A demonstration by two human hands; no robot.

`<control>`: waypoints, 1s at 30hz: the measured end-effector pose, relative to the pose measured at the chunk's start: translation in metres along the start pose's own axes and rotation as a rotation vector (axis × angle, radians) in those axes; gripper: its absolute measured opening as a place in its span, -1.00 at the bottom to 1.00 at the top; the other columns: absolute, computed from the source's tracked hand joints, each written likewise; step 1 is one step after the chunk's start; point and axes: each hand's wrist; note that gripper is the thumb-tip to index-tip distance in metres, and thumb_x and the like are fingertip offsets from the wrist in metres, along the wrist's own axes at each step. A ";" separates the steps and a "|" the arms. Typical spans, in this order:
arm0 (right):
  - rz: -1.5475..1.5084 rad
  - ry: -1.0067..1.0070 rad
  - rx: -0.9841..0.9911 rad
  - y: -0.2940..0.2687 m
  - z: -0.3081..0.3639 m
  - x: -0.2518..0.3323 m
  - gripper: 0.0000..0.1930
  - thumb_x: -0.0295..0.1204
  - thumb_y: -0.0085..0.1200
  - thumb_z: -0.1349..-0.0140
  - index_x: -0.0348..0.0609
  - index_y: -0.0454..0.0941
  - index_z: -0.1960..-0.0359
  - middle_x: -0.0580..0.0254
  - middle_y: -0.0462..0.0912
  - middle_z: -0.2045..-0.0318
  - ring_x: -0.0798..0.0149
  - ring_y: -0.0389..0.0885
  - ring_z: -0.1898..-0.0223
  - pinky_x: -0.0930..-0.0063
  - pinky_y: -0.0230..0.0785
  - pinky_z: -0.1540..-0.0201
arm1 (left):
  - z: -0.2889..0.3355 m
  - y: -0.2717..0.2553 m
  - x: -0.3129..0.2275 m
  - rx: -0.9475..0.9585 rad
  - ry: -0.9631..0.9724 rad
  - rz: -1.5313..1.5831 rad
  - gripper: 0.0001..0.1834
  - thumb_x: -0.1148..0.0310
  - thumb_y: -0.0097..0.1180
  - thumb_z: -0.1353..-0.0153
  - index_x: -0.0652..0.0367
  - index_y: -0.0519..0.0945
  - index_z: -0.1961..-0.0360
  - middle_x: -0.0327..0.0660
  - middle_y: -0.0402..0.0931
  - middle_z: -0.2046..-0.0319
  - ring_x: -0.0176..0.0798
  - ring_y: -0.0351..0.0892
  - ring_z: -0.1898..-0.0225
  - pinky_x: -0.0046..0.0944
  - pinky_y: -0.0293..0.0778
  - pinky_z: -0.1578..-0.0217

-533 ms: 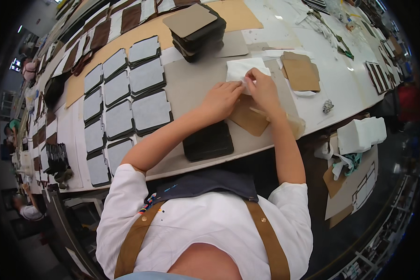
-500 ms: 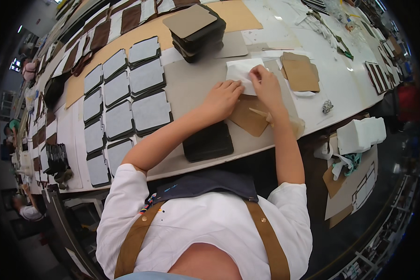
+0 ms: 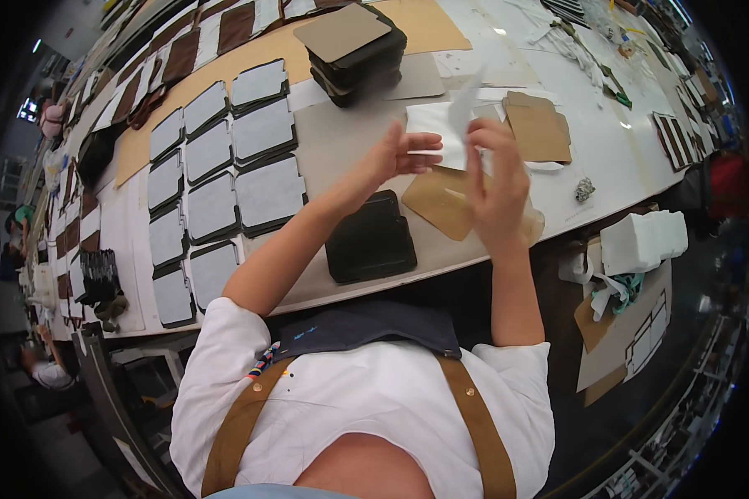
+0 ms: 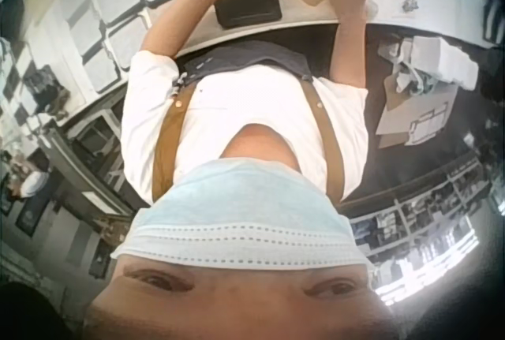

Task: The person applies adhesive from a squeeze bottle onto a black rectangular base and then places a white square pad on top, pressing it down to secure it. This process is repeated for multiple units, with the person handling the adhesive bottle and the pads one at a time.

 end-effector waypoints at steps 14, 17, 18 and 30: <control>-0.809 0.714 0.034 0.041 0.051 0.037 -0.74 -0.42 0.19 -0.35 -0.30 0.59 0.01 0.18 0.63 0.06 0.33 0.58 0.04 0.43 0.41 -0.05 | 0.112 -0.008 -0.054 -0.306 -0.275 0.287 -0.44 0.00 0.02 -0.46 0.25 0.47 -0.23 -0.19 0.55 -0.06 -0.34 0.57 -0.03 -0.29 0.52 -0.02; -0.920 0.938 0.307 0.040 0.060 0.037 -0.72 -0.38 0.13 -0.42 -0.32 0.55 -0.04 0.36 0.63 0.23 0.52 0.54 0.19 0.56 0.40 0.03 | 0.118 -0.011 -0.039 -0.345 -0.252 0.092 -0.49 0.02 0.00 -0.48 0.29 0.56 -0.11 -0.21 0.62 0.10 -0.40 0.58 0.11 -0.33 0.52 0.07; -0.816 0.883 0.293 0.041 0.065 0.034 -0.71 -0.39 0.13 -0.42 -0.32 0.54 -0.05 0.37 0.64 0.26 0.54 0.54 0.23 0.59 0.40 0.06 | 0.119 -0.012 -0.032 -0.369 -0.239 -0.002 -0.50 0.03 -0.01 -0.49 0.30 0.60 -0.06 -0.22 0.65 0.17 -0.43 0.58 0.16 -0.35 0.51 0.11; -0.781 0.856 0.269 0.045 0.079 0.044 -0.77 -0.45 0.14 -0.41 -0.35 0.57 0.02 0.33 0.68 0.26 0.61 0.58 0.31 0.72 0.39 0.25 | 0.128 0.001 -0.015 -0.572 0.088 -0.245 -0.54 0.09 -0.11 -0.54 0.23 0.61 -0.14 -0.29 0.66 0.28 -0.55 0.48 0.30 -0.48 0.45 0.21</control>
Point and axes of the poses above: each hand's wrist, its own z-axis away from the middle knuckle, its own y-axis out of the palm, x = y × z
